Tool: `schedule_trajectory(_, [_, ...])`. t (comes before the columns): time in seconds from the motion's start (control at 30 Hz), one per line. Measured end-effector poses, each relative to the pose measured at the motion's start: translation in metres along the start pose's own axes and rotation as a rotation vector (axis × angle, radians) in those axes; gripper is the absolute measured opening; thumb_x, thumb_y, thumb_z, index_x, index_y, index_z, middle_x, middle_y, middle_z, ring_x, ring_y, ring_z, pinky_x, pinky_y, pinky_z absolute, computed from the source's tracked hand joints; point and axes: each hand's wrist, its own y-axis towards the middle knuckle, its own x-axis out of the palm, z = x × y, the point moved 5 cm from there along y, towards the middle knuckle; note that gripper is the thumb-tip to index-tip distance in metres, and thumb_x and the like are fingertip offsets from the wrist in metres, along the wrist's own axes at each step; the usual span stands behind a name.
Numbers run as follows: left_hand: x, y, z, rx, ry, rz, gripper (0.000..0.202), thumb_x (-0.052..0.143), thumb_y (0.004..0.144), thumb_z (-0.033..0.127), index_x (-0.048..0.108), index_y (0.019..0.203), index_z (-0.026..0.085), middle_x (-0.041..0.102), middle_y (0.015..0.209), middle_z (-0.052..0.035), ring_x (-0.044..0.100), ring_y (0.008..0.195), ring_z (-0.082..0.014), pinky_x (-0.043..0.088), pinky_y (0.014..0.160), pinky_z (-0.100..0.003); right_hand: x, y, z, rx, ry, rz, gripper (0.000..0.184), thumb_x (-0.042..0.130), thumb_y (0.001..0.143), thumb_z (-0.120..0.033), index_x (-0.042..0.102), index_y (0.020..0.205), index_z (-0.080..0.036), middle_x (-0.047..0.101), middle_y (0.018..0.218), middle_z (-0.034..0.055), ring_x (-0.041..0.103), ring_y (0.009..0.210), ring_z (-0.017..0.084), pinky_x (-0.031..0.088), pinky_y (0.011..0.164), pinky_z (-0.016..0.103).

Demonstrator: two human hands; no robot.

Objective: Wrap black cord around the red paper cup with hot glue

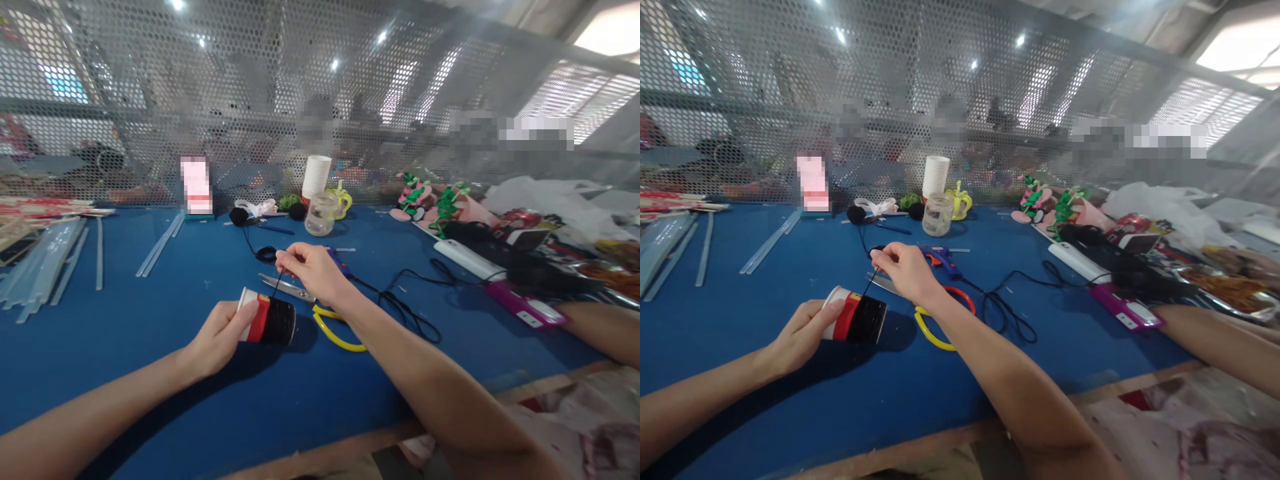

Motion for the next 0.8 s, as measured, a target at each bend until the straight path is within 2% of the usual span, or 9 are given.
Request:
schedule_trajectory(0.13, [0.000,0.000,0.001,-0.010,-0.012,-0.002,0.040,0.025,0.081,0.036,0.034,0.049,0.015,0.030,0.047,0.0046,0.024,0.044,-0.0059,0.023,0.039,-0.019,-0.001,0.001,0.001,-0.026,-0.018,0.006,0.025,0.047,0.072,-0.037,0.050,0.060,-0.015,0.055,0.059,0.0006,0.048,0.052,0.008,0.038,0.052,0.021])
schedule_trajectory(0.3, [0.003,-0.003,0.013,0.149,0.131,-0.040,0.039,0.025,0.082,0.030,0.030,0.046,0.016,0.029,0.046,0.0048,0.025,0.043,-0.0058,0.024,0.042,-0.020,0.006,-0.003,-0.002,-0.032,-0.112,-0.043,0.026,0.046,0.073,-0.036,0.051,0.057,-0.015,0.053,0.055,-0.0007,0.047,0.050,0.008,0.036,0.051,0.021])
schedule_trajectory(0.47, [0.005,-0.008,0.021,0.318,0.228,-0.065,0.036,0.025,0.082,0.022,0.025,0.047,0.017,0.029,0.045,0.0049,0.025,0.043,-0.0059,0.023,0.045,-0.022,0.014,-0.005,-0.001,-0.020,-0.074,-0.110,0.024,0.046,0.073,-0.033,0.050,0.057,-0.015,0.054,0.056,-0.0002,0.049,0.052,0.008,0.038,0.053,0.021])
schedule_trajectory(0.8, [0.005,-0.011,0.029,0.431,0.299,-0.083,0.032,0.026,0.080,0.014,0.024,0.048,0.017,0.031,0.047,0.0039,0.026,0.044,-0.0067,0.024,0.045,-0.023,0.023,-0.008,0.000,-0.002,-0.120,-0.198,0.022,0.046,0.074,-0.029,0.052,0.058,-0.014,0.058,0.059,0.0032,0.052,0.057,0.010,0.040,0.058,0.022])
